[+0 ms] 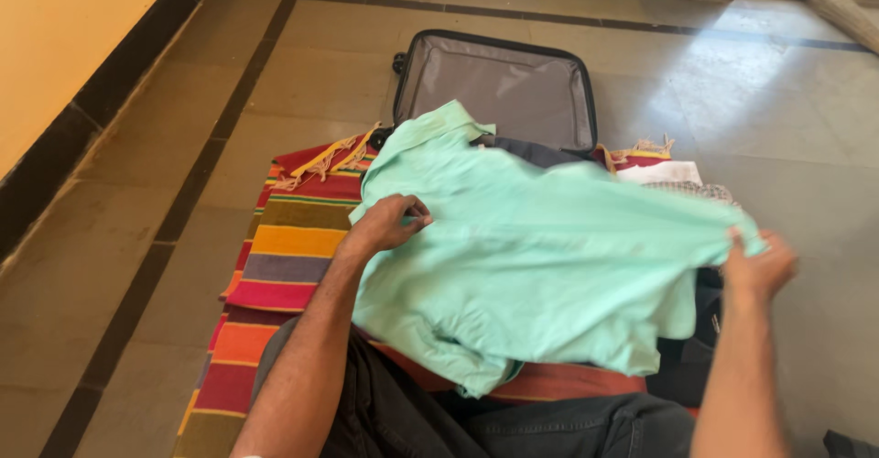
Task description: The person sits on a mat and folds a white polo shirt, buttoning it before placing it into an open suitcase. They then pick up a light green long-sleeved shirt, button it up, and fold it neatly before placing it on top of the other clothes in the suitcase.
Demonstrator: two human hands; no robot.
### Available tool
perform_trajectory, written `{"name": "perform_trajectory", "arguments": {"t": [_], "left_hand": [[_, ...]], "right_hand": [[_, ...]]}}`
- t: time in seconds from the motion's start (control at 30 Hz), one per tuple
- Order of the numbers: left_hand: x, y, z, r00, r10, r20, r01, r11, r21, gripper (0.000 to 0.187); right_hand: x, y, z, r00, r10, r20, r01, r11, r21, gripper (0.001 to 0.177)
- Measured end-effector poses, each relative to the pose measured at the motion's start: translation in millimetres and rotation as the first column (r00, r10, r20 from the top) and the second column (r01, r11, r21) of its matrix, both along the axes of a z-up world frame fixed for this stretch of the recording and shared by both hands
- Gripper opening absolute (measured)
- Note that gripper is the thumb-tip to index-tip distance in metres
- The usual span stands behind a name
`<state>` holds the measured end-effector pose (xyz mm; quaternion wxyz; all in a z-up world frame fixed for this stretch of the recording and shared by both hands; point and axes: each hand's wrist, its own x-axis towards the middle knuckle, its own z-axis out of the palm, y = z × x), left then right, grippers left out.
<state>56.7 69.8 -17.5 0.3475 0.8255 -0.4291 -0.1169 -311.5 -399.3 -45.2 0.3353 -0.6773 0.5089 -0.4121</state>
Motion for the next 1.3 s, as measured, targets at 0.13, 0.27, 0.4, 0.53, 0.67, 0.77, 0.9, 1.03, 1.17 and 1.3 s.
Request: {"name": "perform_trajectory", "arguments": {"t": [0.13, 0.27, 0.4, 0.53, 0.67, 0.77, 0.9, 1.03, 1.17, 1.3], "left_hand": [[-14.2, 1.0, -7.1, 0.974, 0.037, 0.223, -0.039, 0.999, 0.004, 0.027], [-21.0, -14.2, -8.5, 0.968, -0.061, 0.242, 0.083, 0.993, -0.082, 0.039], [-32.8, -14.4, -8.1, 0.971, -0.087, 0.224, 0.073, 0.995, 0.07, 0.055], [-34.0, -17.8, -18.2, 0.95, -0.017, 0.312, 0.052, 0.993, -0.104, 0.054], [-37.9, -43.8, -31.4, 0.921, -0.185, 0.342, 0.267, 0.94, -0.211, 0.031], [-32.2, -59.1, -33.7, 0.943, -0.198, 0.269, 0.252, 0.95, -0.185, 0.014], [-21.4, -64.8, -16.5, 0.984, -0.168, 0.054, 0.175, 0.968, -0.181, 0.015], [-16.5, -58.5, -15.7, 0.978, -0.201, -0.054, 0.191, 0.971, -0.145, 0.011], [-20.7, -61.1, -23.1, 0.979, -0.204, -0.022, 0.2, 0.973, -0.111, 0.012], [-17.8, -65.1, -24.8, 0.977, -0.212, 0.004, 0.211, 0.972, -0.106, 0.012]], "right_hand": [[30.0, 10.3, 33.2, 0.809, -0.417, -0.414, 0.216, 0.866, -0.452, 0.055], [77.2, 121.6, 34.2, 0.883, 0.417, -0.213, -0.46, 0.684, -0.566, 0.04], [144.5, 258.4, 34.5, 0.664, 0.688, -0.294, -0.733, 0.52, -0.438, 0.015], [169.5, 313.8, 52.9, 0.633, 0.619, -0.464, -0.77, 0.565, -0.297, 0.022], [153.5, 333.6, 43.9, 0.792, 0.403, -0.458, -0.595, 0.676, -0.435, 0.023], [140.9, 331.4, 35.2, 0.736, 0.46, -0.497, -0.66, 0.65, -0.375, 0.023], [150.1, 328.1, 37.3, 0.705, 0.49, -0.512, -0.696, 0.618, -0.367, 0.019], [164.4, 329.0, 38.0, 0.585, 0.51, -0.63, -0.789, 0.54, -0.295, 0.017], [167.4, 332.0, 51.1, 0.53, 0.427, -0.733, -0.793, 0.555, -0.25, 0.02], [163.4, 327.6, 59.7, 0.506, 0.442, -0.741, -0.82, 0.514, -0.254, 0.012]]}}
